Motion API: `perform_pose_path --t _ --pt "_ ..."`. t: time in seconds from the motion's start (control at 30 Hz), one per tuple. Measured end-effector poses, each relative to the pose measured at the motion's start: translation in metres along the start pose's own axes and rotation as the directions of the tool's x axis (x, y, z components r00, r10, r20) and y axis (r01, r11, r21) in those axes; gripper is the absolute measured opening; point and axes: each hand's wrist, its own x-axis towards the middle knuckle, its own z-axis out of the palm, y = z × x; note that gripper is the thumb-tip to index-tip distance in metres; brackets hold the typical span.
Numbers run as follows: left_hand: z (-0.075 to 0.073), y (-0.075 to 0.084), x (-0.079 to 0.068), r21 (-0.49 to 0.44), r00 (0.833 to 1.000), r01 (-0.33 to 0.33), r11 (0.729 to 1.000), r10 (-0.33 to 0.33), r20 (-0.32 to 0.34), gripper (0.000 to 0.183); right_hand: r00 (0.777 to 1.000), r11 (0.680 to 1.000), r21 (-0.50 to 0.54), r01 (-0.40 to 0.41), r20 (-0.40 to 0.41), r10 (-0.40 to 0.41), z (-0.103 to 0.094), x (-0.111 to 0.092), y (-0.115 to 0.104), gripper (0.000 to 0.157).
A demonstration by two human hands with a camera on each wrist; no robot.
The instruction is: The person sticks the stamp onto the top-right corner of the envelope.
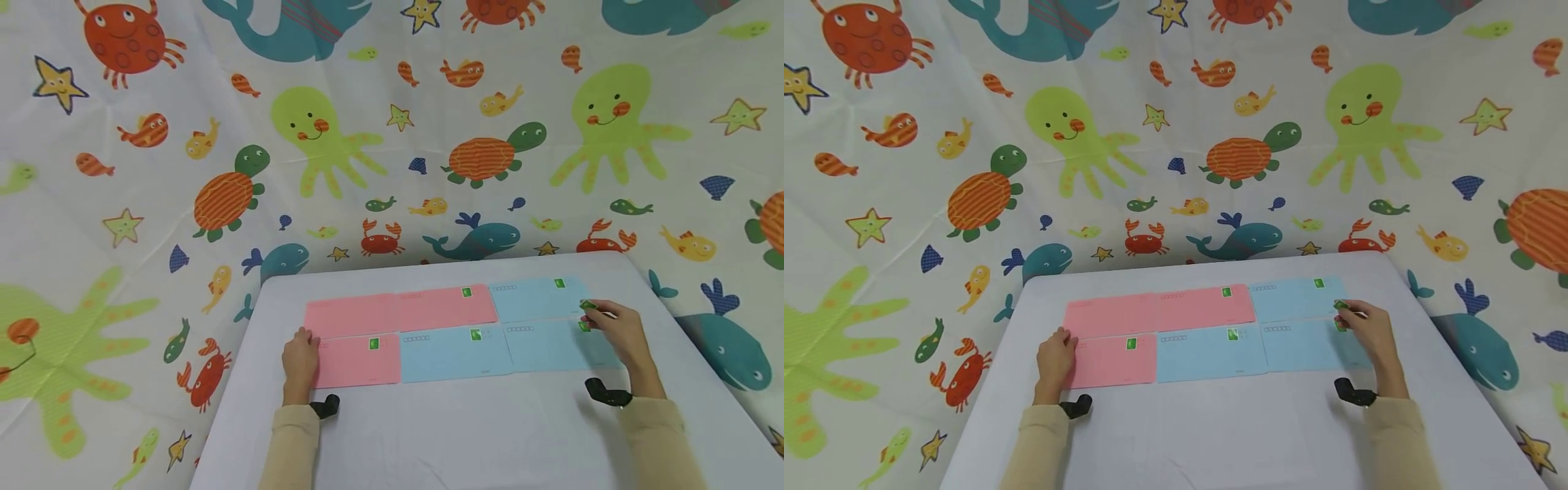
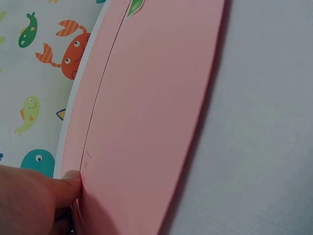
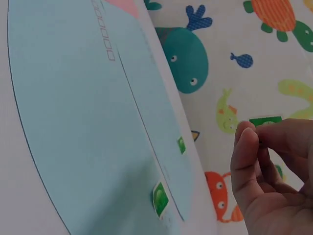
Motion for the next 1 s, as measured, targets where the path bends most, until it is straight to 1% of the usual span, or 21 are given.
perform_pose_path --t 0.07,0.17,0.4,0.63,0.73,0.83,1.0 --pt "0.000 -0.001 0.000 0.003 1.000 0.000 1.000 0.000 0.002 0.039 1.000 1.000 -0.008 0.012 0.001 -0.012 0.005 0.000 -0.004 0.051" --pt "0.001 -0.002 0.000 0.008 1.000 0.000 1.000 0.000 0.010 0.039 0.999 0.999 0.008 0.036 -0.005 -0.036 0.014 0.002 -0.008 0.050" --pt "0.001 -0.003 0.000 0.020 1.000 -0.011 1.000 0.012 -0.009 0.038 0.996 0.989 0.120 0.084 -0.004 -0.084 0.029 0.008 -0.017 0.042" --pt "0.000 -0.002 0.000 0.008 1.000 0.000 1.000 0.001 -0.007 0.039 0.984 0.970 0.170 0.172 0.007 -0.176 0.043 0.012 -0.023 0.039" --pt "0.000 -0.002 0.001 0.009 1.000 0.005 1.000 -0.005 -0.005 0.039 0.984 0.970 0.174 0.172 0.007 -0.176 0.049 0.013 -0.027 0.038" --pt "0.000 -0.002 0.001 0.016 1.000 0.006 1.000 -0.006 -0.007 0.038 0.988 0.972 0.177 0.154 -0.001 -0.156 0.056 0.014 -0.031 0.039" --pt "-0.001 0.000 0.000 0.025 1.000 -0.005 1.000 0.006 -0.019 0.038 0.991 0.974 0.179 0.135 -0.008 -0.136 0.068 0.017 -0.039 0.038"
